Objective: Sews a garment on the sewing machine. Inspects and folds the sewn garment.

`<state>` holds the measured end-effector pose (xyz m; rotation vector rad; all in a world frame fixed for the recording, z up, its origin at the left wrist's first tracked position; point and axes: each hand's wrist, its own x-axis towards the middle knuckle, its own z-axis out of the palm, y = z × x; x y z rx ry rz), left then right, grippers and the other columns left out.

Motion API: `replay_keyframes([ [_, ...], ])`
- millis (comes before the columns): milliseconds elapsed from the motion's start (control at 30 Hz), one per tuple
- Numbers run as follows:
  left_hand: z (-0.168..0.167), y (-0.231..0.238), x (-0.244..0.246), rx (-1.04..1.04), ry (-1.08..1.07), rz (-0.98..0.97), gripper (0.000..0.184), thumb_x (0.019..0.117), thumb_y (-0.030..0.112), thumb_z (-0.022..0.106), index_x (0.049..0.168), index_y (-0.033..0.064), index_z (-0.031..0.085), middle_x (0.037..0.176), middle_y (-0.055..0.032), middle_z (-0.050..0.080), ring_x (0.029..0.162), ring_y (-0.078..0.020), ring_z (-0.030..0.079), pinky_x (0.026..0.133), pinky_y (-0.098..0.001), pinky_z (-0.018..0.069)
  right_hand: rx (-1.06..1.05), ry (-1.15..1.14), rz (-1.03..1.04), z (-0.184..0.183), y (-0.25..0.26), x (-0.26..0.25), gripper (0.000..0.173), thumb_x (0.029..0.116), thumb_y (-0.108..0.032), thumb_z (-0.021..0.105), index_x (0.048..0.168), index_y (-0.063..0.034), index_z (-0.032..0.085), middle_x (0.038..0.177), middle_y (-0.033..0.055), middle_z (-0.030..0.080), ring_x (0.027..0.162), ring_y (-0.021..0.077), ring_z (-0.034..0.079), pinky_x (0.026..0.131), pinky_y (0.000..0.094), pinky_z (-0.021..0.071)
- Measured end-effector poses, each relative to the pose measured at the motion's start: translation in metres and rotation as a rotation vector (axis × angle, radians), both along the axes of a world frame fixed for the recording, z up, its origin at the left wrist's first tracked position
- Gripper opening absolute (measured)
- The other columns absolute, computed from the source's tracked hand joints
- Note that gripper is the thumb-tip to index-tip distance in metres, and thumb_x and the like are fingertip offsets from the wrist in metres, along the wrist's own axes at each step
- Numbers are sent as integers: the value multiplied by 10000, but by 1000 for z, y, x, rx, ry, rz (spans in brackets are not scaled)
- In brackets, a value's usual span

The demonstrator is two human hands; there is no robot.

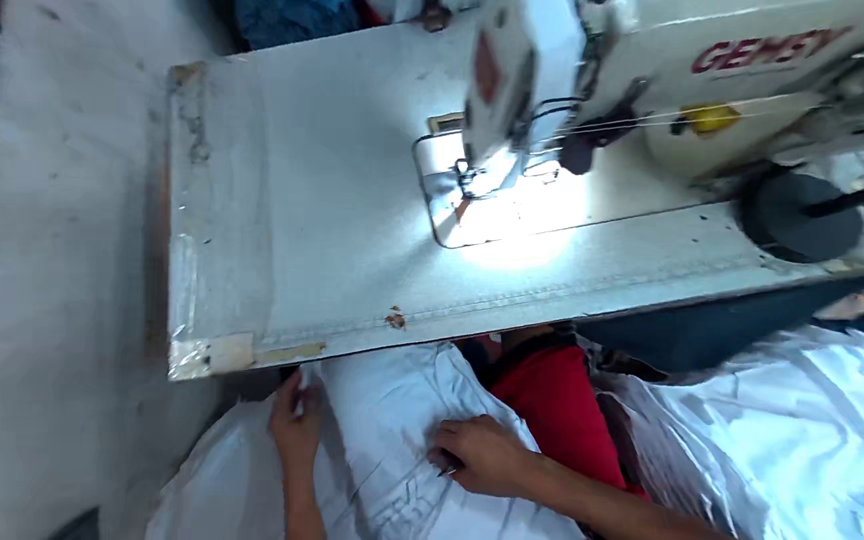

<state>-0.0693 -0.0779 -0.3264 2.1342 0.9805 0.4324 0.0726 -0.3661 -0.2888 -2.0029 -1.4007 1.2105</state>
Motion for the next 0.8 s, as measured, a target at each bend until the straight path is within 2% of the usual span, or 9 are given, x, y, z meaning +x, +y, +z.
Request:
replay_keyframes([
  [67,-23,-8,16,-8,-16,16,320,1001,66,599,1282,-79,648,1233,-229,699,1115,-275,708,1013,-422,555,1,-19,-6,-2,-2,-1,246,967,-274,638,1128,-93,678,1073,135,692,928,336,694,741,561,545],
  [100,-29,-14,23,10,-16,62,272,991,51,612,1227,-61,691,1169,-207,729,1070,-254,726,992,-413,565,18,-32,-18,-4,-5,-2,235,959,-269,644,1110,-91,682,1053,130,693,907,328,697,720,552,547],
  [200,-27,-17,31,49,-20,171,194,961,63,675,1115,-33,743,1028,-165,763,939,-193,747,898,-364,597,51,-59,-58,-9,-10,-6,213,928,-252,672,1070,-94,683,1023,115,695,874,310,702,681,534,554],
  [267,-23,-13,28,77,-23,180,187,937,64,704,1092,-35,738,995,-154,765,915,-183,748,868,-359,607,55,-62,-73,-11,-10,-8,213,920,-250,683,1066,-95,684,1023,113,697,875,310,702,684,534,552],
  [367,-19,-3,17,157,-16,140,196,917,67,716,1080,-41,725,980,-148,764,910,-199,748,868,-394,607,65,-56,-80,-13,-9,-8,206,917,-249,679,1059,-101,686,1020,106,697,878,304,700,689,534,550],
  [533,15,8,9,295,23,146,163,941,60,689,1059,-49,716,1004,-180,748,960,-268,734,885,-454,590,97,-48,-81,-16,-11,-7,204,920,-243,688,1051,-87,685,1006,120,693,870,312,700,678,540,551],
  [667,44,-3,12,457,-27,146,224,992,64,578,1120,-110,636,1103,-279,668,1045,-364,672,933,-475,552,126,-44,-72,-19,-12,-5,201,905,-233,691,1047,-91,689,996,110,698,864,306,701,674,532,550],
  [733,58,-25,14,520,-133,104,250,1004,72,514,1113,-134,607,1146,-300,603,1000,-291,639,862,-362,558,210,1,-153,-20,-10,-2,169,927,-220,677,1043,-100,704,984,97,711,862,281,706,699,512,563],
  [800,69,-60,16,516,-275,10,227,1026,103,491,1071,-99,585,1141,-226,574,930,-131,617,774,-210,542,395,44,-341,-12,-1,2,141,937,-161,659,1042,-89,719,949,90,721,814,239,707,698,463,591],
])
